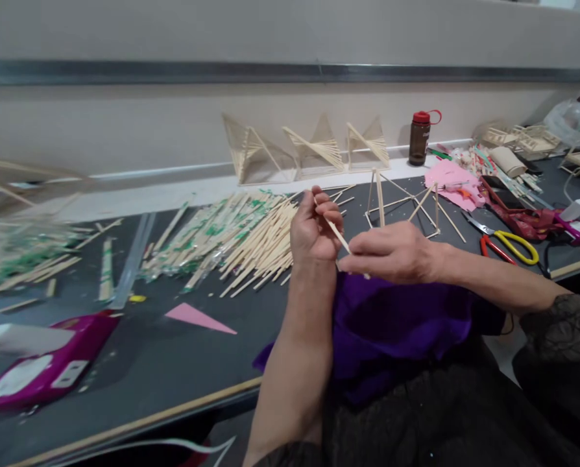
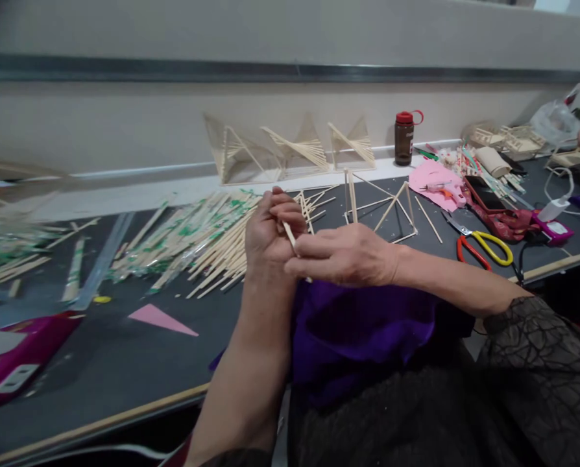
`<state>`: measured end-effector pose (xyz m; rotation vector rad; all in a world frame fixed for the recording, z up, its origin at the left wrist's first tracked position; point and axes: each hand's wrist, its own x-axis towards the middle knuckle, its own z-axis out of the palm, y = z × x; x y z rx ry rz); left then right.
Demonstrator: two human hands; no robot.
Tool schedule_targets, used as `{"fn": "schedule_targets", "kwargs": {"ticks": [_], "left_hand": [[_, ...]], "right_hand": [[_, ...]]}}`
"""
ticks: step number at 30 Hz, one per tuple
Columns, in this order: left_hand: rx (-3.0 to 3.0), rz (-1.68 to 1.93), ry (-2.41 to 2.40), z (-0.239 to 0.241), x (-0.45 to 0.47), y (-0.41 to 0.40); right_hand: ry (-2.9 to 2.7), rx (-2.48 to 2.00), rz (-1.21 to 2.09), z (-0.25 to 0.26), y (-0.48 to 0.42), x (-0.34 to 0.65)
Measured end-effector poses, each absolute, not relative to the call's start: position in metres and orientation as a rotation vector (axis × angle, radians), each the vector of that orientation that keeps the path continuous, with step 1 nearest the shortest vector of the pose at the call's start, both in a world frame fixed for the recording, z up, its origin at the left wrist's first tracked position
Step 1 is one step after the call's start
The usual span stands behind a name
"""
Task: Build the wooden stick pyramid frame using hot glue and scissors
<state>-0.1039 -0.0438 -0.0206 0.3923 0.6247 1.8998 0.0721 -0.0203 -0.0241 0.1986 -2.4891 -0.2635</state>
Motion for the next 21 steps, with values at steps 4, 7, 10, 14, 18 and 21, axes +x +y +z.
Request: {"fn": "schedule_targets", "kwargs": {"ticks": [4, 7, 10, 14, 18, 21], "left_hand": [[0.233, 1.956, 0.714, -0.022, -0.105, -0.036], [0.334, 2.035, 0.872, -0.024, -0.103, -0.034], [0.686, 2.032, 1.019, -0.027, -0.09, -0.038], [1.186, 1.745, 1.114, -0.033, -0.065, -0.049], [1.306, 1.432, 1.227, -0.038, -0.046, -0.056], [1.338, 1.339, 1.221, -0.04, -0.04, -0.057]], "right_hand": [[-2.195, 0.186, 0.238, 0.006, -0.036, 0.107], [-1.995, -0.025, 0.622, 0.033, -0.029, 0.129], [-1.791, -0.299, 0.916, 0.049, -0.003, 0.136], [-1.959, -0.441, 1.114, 0.042, 0.032, 0.129], [-2.077, -0.423, 1.23, 0.025, 0.041, 0.12], [-2.066, -0.427, 1.267, 0.019, 0.04, 0.12]]}}
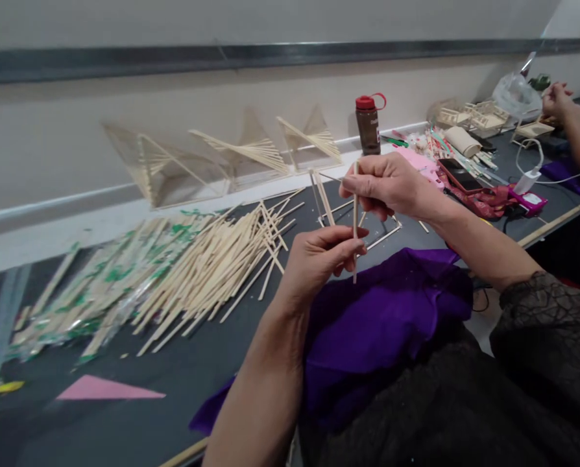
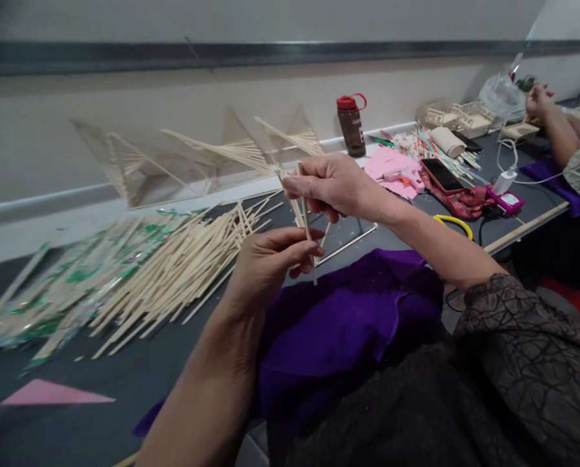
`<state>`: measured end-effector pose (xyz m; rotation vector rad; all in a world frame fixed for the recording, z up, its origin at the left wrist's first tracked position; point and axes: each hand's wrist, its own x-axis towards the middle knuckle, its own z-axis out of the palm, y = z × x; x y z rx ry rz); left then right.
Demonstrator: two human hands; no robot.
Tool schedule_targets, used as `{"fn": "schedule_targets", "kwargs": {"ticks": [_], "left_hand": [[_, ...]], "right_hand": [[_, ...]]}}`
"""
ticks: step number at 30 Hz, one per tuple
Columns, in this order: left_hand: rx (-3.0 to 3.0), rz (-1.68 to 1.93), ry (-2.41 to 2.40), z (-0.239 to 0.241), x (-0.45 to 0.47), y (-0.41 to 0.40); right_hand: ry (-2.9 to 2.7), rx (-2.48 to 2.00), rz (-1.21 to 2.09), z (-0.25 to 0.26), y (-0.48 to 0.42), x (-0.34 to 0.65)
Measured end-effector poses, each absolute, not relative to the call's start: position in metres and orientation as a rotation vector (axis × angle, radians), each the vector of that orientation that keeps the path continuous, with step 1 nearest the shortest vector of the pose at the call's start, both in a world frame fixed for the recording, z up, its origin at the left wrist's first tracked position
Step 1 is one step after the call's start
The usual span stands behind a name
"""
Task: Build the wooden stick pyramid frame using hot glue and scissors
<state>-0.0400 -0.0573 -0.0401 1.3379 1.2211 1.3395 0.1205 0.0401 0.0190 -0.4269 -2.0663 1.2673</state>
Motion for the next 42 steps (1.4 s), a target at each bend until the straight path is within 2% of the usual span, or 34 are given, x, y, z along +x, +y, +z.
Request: {"fn": "schedule_targets", "kwargs": {"ticks": [9, 15, 17, 24, 31, 42], "left_hand": [[1.366, 1.2, 1.157, -0.04, -0.04, -0.058], [1.378, 1.12, 1.164, -0.044, -0.042, -0.055], [1.38, 1.092, 1.167, -0.043, -0.042, -0.056], [1.3, 1.052, 0.929, -0.037, -0.045, -0.069], [1.231, 1.164, 0.821, -0.035, -0.051, -0.07], [1.273, 1.352, 1.056, -0.039, -0.049, -0.057]], "right_hand": [[-1.958, -0.427, 1.29, 0.01, 0.049, 0.135], [-2.101, -0.505, 0.781, 0.017, 0.047, 0.146], [-2.136, -0.478, 0.713, 0.023, 0.045, 0.15], [-2.218, -0.217, 1.202, 0.044, 0.037, 0.149], [-2.079, -0.029, 1.402, 0.044, 0.045, 0.124], [-2.095, -0.56, 0.891, 0.048, 0.032, 0.106]]}}
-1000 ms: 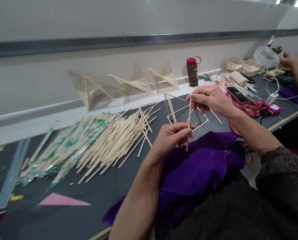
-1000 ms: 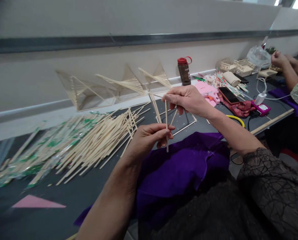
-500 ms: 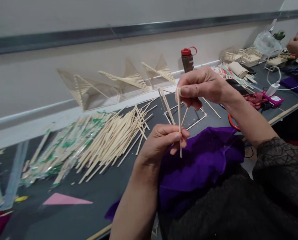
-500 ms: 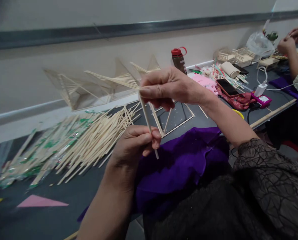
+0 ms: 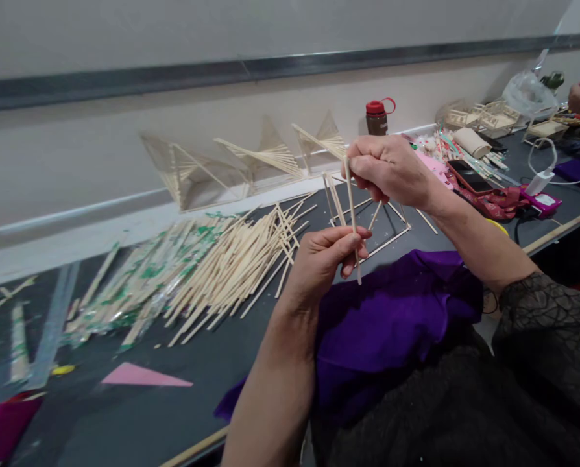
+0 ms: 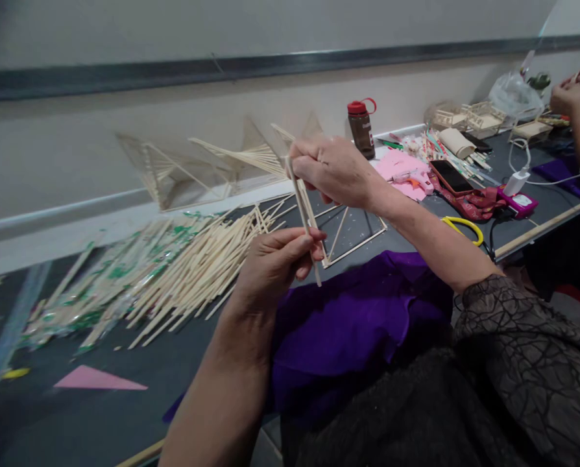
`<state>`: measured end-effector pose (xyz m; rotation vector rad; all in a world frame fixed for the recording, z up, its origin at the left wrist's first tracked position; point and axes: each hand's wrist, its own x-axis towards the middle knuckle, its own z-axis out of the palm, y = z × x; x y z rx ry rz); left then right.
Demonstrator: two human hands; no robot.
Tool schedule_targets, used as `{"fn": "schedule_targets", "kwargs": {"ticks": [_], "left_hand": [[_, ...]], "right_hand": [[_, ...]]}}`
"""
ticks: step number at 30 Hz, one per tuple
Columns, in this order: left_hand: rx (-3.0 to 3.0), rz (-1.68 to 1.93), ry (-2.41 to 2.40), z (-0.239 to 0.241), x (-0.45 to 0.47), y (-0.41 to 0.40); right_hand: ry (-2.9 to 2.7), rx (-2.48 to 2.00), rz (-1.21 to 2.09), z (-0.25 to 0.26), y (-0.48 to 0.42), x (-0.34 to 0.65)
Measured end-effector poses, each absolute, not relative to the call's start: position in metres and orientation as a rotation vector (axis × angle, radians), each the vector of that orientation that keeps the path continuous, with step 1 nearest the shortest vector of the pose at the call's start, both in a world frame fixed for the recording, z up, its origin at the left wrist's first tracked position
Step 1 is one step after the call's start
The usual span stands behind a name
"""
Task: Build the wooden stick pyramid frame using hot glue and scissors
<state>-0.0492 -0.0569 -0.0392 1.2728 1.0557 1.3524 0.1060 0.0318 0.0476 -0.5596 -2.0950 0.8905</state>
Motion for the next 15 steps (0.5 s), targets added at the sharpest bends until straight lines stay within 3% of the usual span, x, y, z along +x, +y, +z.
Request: {"fn": "schedule_targets", "kwargs": {"ticks": [8, 15], "left_hand": [[1.293, 1.32, 1.045, -0.043, -0.045, -0.054], [1.232, 1.276, 0.968, -0.043, -0.043, -0.056]], "right_hand": [[-2.014, -0.594, 0.674, 0.034, 0.034, 0.104], [-1.907, -0.508, 0.981, 0.023, 0.046, 0.103]]}}
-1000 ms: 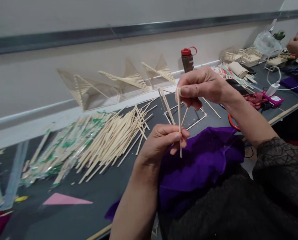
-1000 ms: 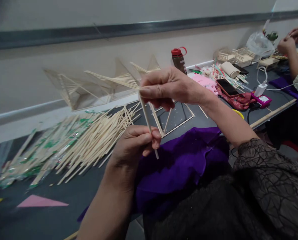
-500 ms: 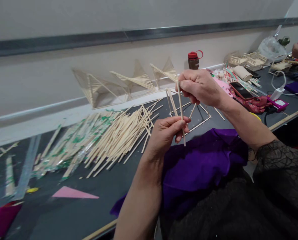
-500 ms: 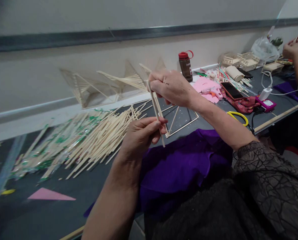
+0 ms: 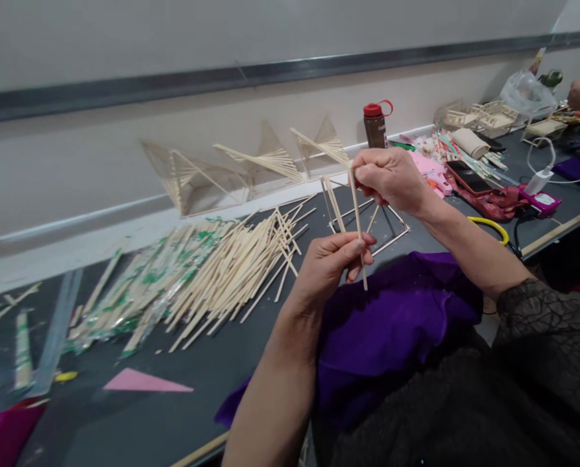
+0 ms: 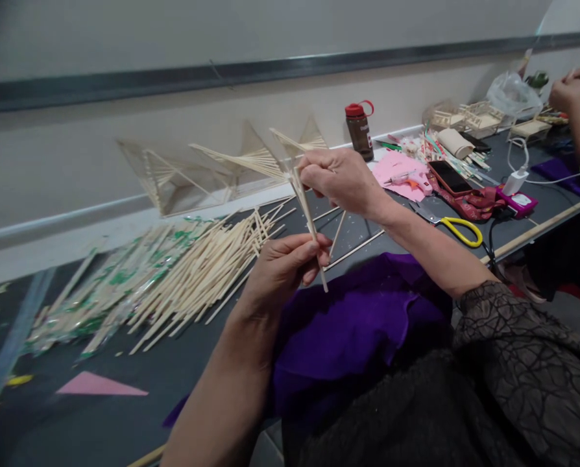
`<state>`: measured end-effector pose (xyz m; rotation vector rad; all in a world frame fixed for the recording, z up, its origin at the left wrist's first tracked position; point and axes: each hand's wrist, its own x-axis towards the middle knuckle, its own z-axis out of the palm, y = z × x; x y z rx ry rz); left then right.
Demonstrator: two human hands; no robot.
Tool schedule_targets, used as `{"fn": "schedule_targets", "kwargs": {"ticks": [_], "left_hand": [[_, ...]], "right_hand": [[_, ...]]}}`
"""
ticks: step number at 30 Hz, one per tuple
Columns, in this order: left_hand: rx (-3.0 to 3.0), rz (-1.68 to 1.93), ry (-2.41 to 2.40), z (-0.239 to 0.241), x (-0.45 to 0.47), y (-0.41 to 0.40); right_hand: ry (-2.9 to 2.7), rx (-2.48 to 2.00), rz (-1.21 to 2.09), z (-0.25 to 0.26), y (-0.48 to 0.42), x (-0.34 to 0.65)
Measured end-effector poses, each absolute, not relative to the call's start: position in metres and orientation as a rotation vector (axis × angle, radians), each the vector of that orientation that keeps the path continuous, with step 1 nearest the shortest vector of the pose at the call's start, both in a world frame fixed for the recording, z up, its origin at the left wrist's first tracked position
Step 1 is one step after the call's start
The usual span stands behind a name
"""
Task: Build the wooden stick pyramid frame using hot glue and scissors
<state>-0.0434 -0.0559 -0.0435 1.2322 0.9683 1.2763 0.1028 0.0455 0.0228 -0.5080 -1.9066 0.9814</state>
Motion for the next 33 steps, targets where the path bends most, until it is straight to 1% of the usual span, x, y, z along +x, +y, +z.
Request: {"fn": "schedule_targets", "kwargs": {"ticks": [9, 14, 17, 26, 33], "left_hand": [[1.088, 1.205, 0.805, -0.039, -0.046, -0.06], [1.051, 1.28, 0.774, -0.04, -0.049, -0.058], [1.044, 1.315, 0.782, -0.04, -0.051, -0.058], [1.121, 1.254, 0.983, -0.045, -0.047, -0.054], [1.33, 1.374, 1.278, -0.054, -0.044, -0.047]], "right_hand": [[-1.571, -0.317, 1.512, 0.002, 0.049, 0.085], [-1.479, -0.345, 1.751, -0.009, 0.049, 0.077], [-1.444, -0.425, 1.741, -0.011, 0.049, 0.077], [-1.403, -0.477, 1.472, -0.004, 0.048, 0.091], [-1.417, -0.513, 1.592, -0.004, 0.054, 0.095]]}}
